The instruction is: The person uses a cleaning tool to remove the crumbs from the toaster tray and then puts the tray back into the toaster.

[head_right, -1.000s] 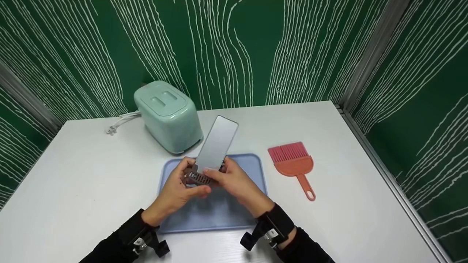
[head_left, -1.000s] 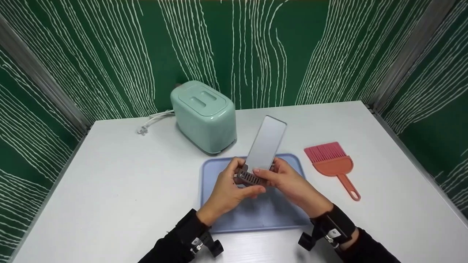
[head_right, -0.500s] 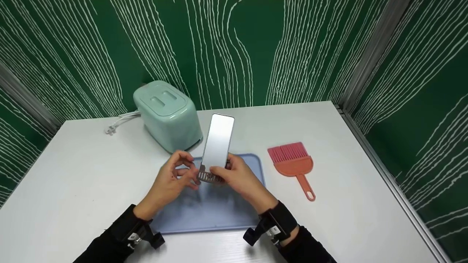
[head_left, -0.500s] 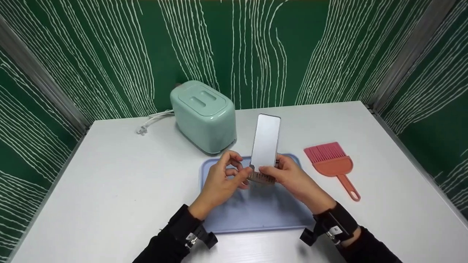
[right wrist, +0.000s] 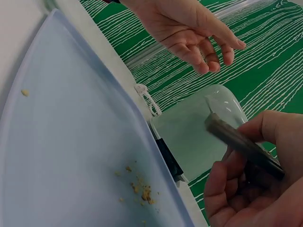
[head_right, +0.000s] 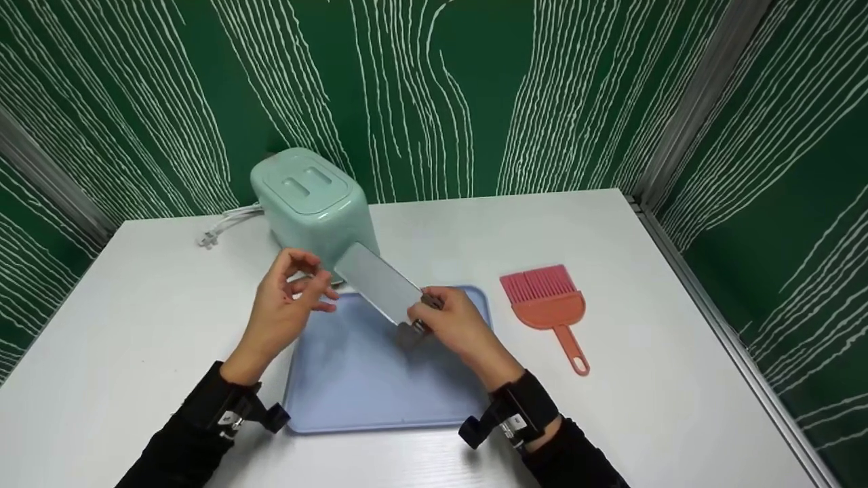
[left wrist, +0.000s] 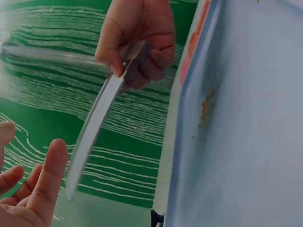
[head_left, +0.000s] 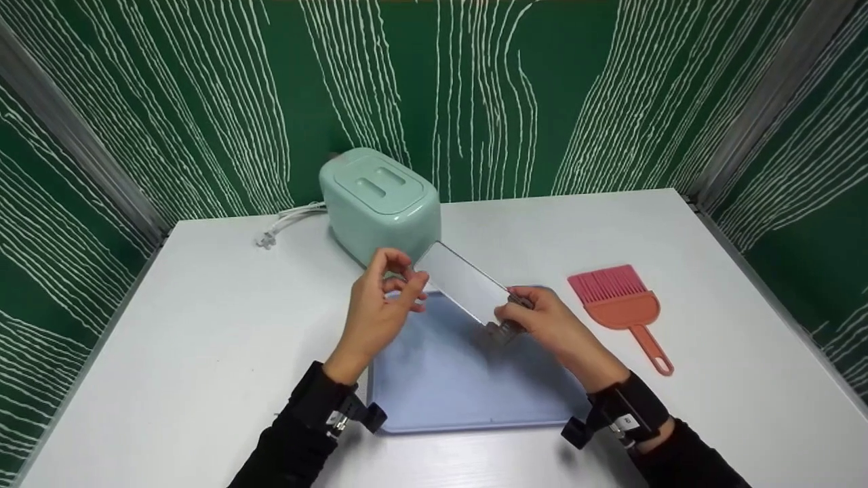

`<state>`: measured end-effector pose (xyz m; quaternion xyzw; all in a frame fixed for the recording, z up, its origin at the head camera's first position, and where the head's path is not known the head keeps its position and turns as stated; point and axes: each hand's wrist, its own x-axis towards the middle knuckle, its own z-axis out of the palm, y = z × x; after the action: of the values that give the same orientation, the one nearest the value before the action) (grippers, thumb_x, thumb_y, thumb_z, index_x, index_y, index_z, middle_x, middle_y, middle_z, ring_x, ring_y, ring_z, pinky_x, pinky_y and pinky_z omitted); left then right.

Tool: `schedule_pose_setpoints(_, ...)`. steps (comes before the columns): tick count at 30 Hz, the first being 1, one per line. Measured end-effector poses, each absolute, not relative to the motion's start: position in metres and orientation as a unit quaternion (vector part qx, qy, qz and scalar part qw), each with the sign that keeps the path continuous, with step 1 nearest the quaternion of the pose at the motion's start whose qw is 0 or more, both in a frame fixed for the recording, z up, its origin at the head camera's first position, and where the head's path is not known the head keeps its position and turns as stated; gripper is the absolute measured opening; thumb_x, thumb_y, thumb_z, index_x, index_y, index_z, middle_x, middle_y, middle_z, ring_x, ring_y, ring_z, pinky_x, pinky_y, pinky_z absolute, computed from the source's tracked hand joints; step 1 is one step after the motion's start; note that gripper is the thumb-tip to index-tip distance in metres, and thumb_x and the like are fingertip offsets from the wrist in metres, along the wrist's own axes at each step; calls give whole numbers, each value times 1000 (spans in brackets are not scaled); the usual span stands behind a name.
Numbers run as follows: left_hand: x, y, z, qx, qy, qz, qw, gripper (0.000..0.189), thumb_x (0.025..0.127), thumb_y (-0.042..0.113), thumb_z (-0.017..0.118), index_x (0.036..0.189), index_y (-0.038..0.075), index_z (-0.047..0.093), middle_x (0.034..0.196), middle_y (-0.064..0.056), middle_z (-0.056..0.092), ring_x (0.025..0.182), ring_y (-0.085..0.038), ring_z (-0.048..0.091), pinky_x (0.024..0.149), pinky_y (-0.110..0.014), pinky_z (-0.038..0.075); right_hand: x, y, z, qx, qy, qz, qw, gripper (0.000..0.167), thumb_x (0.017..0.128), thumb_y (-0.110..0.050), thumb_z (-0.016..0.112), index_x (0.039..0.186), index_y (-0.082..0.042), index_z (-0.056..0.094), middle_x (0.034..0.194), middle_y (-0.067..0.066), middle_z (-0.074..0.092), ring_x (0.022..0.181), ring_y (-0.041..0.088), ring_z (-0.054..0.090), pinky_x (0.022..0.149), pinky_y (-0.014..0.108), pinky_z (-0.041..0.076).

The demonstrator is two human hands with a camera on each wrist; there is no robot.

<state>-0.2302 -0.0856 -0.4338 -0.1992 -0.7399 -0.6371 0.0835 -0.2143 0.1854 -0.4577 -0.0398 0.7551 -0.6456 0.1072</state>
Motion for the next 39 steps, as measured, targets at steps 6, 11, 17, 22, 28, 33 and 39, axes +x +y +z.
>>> schedule_pose_setpoints(6, -241, -96, -427, -201, -831, -467, 225, 43, 101, 30, 76, 132, 3, 62, 126, -17, 62, 111, -25, 68, 89, -42, 64, -219, 189, -462, -36, 749, -651, 119, 38, 99, -7, 63, 129, 15, 61, 90, -3, 70, 80, 4, 69, 73, 20, 59)
schedule_pose_setpoints(11, -254, -101, -424, -201, -863, -353, 299, 54, 102, 32, 75, 148, 9, 59, 148, -20, 53, 137, -39, 55, 114, -57, 49, -221, 192, -466, -47, 748, -648, 134, 31, 99, -7, 63, 123, 12, 64, 83, -5, 73, 72, 4, 71, 67, 21, 60)
schedule_pose_setpoints(17, -272, -102, -433, -191, -887, -289, 305, 61, 102, 31, 75, 158, 19, 53, 168, -20, 40, 150, -48, 43, 114, -69, 45, -224, 192, -470, -47, 741, -650, 166, 25, 101, -10, 62, 118, 8, 66, 82, -3, 74, 71, 5, 72, 63, 20, 58)
schedule_pose_setpoints(22, -283, -100, -439, -180, -895, -276, 302, 63, 102, 33, 74, 160, 22, 51, 172, -19, 36, 154, -54, 37, 116, -75, 41, -228, 187, -474, -28, 727, -659, 191, 20, 99, -11, 64, 111, 5, 67, 82, -1, 74, 69, 7, 71, 62, 19, 59)
schedule_pose_setpoints(28, -293, -96, -443, -176, -889, -298, 299, 60, 105, 33, 70, 160, 18, 51, 172, -23, 35, 155, -58, 33, 125, -74, 30, -231, 181, -480, 0, 719, -668, 193, 33, 98, -10, 64, 121, 14, 63, 87, 4, 71, 66, 7, 68, 59, 18, 58)
schedule_pose_setpoints(33, -296, -94, -446, -166, -885, -312, 304, 56, 106, 28, 68, 158, 16, 52, 172, -23, 35, 153, -62, 34, 127, -72, 29, -236, 175, -483, 16, 704, -683, 196, 35, 99, -8, 64, 125, 16, 59, 91, 7, 70, 69, 7, 68, 62, 18, 60)
schedule_pose_setpoints(39, -298, -92, -450, -169, -879, -314, 316, 50, 107, 17, 64, 156, 13, 53, 171, -24, 34, 152, -61, 36, 130, -68, 26, -241, 168, -485, 16, 690, -692, 209, 23, 100, -5, 64, 117, 11, 61, 87, 4, 70, 69, 7, 69, 64, 18, 61)
